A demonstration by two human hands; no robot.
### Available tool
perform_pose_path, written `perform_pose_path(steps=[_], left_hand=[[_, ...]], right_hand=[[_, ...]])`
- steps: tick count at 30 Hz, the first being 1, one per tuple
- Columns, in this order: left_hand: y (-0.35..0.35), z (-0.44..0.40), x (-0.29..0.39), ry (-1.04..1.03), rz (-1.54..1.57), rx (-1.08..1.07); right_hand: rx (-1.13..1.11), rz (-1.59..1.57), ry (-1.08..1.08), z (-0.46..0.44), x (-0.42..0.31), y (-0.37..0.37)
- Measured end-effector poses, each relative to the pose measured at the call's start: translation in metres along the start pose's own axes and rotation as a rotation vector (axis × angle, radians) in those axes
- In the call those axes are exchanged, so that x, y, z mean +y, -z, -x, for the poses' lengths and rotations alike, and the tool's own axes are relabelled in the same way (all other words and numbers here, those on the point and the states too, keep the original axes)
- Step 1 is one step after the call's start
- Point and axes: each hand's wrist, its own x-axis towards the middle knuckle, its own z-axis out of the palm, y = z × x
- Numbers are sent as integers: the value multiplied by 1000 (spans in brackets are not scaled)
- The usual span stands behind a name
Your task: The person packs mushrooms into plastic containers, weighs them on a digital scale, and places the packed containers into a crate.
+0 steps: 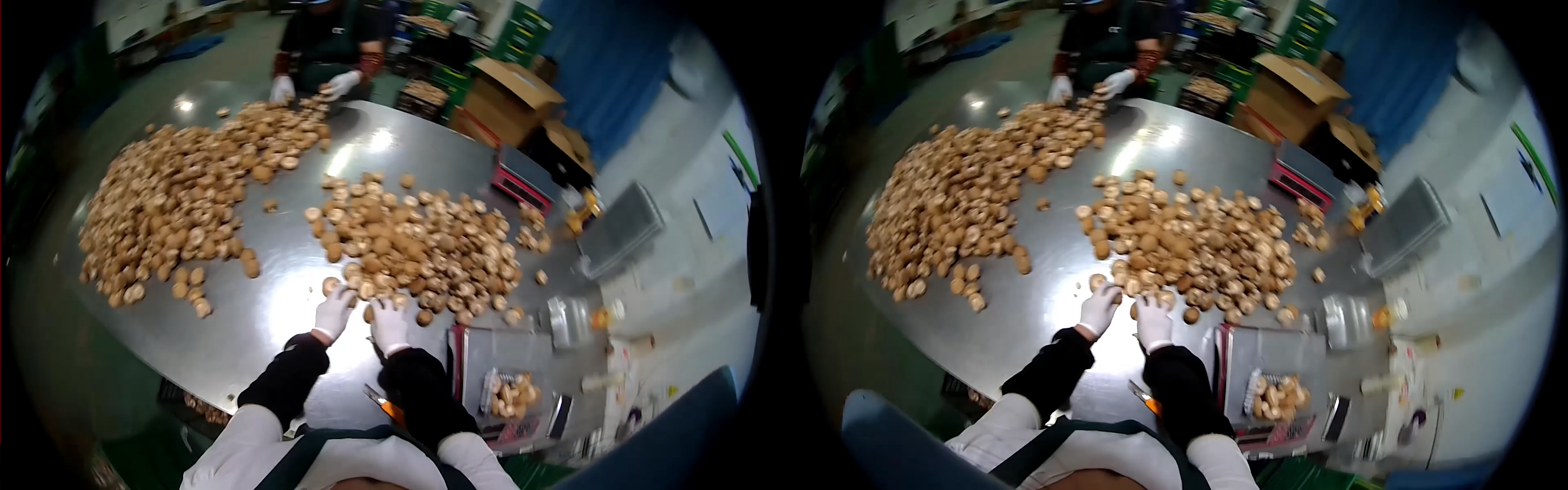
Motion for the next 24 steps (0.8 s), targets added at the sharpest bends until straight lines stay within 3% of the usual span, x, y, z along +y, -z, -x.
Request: perform_pose_path(steps=[2, 4, 7, 12, 14, 15, 16, 17, 18, 19, 20, 24], left_hand=[[3, 7, -1, -16, 99, 25], [12, 17, 15, 157, 215, 57], [-4, 33, 17, 524, 1069, 68], [27, 35, 110, 446, 1050, -99], [19, 34, 140, 281, 990, -184], [20, 35, 160, 306, 1043, -250], [19, 36, 182, 333, 1098, -317], [12, 36, 201, 193, 1152, -312], [6, 36, 220, 151, 1195, -364], [-4, 38, 236, 126, 1169, -398], [-15, 39, 250, 99, 1142, -431], [-32, 34, 314, -297, 898, -322]], right_hand=[[45, -245, -82, 8, 6, 4], [162, -413, -224, 20, 0, 11], [159, -1004, -347, 48, -16, 50], [121, -1336, -229, 129, -12, 125], [187, -1273, -299, 162, 16, 165], [279, -1189, -299, 178, 38, 173], [206, -1149, -500, 195, 57, 196], [485, -953, -314, 203, 77, 208], [506, -808, -414, 217, 98, 219], [528, -894, -574, 230, 117, 223], [625, -865, -562, 241, 130, 227], [637, -627, -539, 268, 171, 222]])
